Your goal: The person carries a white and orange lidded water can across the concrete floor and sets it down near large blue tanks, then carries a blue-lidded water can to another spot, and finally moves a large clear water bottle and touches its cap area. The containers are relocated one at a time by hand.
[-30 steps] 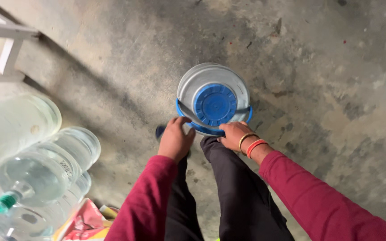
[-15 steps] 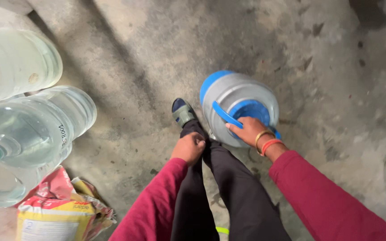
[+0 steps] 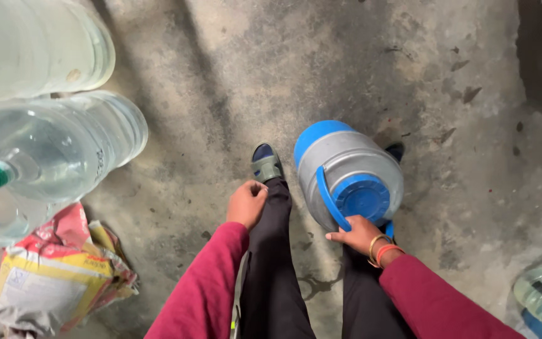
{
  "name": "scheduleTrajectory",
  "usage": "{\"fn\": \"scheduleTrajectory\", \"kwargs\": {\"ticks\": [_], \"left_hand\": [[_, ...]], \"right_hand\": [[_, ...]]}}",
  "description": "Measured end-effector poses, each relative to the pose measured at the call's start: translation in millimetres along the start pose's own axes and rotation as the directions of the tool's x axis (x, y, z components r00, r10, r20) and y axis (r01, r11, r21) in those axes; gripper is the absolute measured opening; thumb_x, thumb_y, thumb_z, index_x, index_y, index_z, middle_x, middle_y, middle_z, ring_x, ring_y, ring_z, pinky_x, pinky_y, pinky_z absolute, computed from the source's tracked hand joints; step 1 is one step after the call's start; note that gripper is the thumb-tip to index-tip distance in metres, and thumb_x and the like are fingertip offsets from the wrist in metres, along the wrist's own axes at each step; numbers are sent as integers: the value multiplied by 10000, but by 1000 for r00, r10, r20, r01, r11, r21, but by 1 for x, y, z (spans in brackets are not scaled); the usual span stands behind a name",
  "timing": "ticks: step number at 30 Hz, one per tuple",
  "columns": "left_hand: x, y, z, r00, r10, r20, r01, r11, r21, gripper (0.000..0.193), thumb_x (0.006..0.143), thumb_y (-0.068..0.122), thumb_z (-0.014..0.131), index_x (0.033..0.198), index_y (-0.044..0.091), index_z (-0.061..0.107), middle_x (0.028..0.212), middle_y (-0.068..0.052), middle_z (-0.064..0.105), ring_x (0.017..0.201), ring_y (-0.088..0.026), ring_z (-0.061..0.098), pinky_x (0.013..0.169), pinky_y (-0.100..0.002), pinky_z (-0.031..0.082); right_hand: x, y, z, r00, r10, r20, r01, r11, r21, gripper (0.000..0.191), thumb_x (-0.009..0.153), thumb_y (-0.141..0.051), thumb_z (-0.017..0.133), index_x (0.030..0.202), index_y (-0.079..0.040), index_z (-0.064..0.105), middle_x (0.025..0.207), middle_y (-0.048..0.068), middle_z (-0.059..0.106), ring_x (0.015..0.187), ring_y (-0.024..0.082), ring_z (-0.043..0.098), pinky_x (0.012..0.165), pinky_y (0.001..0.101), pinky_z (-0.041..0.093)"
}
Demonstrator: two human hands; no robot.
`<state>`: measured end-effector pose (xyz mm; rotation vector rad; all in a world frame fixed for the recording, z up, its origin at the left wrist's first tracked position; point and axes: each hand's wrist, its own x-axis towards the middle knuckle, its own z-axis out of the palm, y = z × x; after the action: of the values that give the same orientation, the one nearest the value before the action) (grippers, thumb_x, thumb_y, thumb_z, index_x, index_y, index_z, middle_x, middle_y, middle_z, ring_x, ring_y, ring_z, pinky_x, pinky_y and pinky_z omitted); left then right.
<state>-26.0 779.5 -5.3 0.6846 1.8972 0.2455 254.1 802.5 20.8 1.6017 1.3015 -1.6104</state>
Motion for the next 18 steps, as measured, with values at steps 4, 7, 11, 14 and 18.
{"fn": "scheduleTrajectory", "kwargs": {"ticks": [4,7,11,14,18], "left_hand": [[-35,1,45,998,-42,40,44,998,-41,231,888,277,676,981,84,762,952,-136,784,932,-279,764,841,-379,568],[-63,13,85,997,-67,45,70,995,-72,228,877,275,683,980,88,762,944,-138,790,929,-270,781,846,-378,579],[-87,59,144,977,-156,144,156,988,8,221,866,254,679,1007,108,766,975,-133,786,961,-286,766,871,-385,575],[-96,99,184,969,-80,232,62,995,83,235,866,240,685,1045,109,762,1019,-145,766,1002,-318,728,890,-402,549],[-92,134,213,991,-15,132,2,995,101,240,909,185,609,1075,72,740,1017,-182,763,1011,-345,726,886,-424,547]], "right_hand": [[-6,20,-27,998,-62,-4,62,995,81,467,662,-448,902,750,-38,697,714,84,721,690,211,672,695,373,527],[-14,32,-55,999,-53,7,53,998,30,455,661,-424,905,758,-32,693,729,108,721,694,249,682,704,376,530],[-9,35,-96,997,-48,61,53,995,-82,377,655,-303,879,826,-14,707,826,168,761,790,327,741,759,423,560],[-9,31,-104,996,-92,-22,88,989,-118,283,762,-253,793,971,-68,747,978,226,730,975,402,699,848,464,554],[-14,33,-115,993,-51,-110,51,999,-10,253,810,-260,726,982,-74,742,1020,228,719,1031,430,669,873,498,537]]}}
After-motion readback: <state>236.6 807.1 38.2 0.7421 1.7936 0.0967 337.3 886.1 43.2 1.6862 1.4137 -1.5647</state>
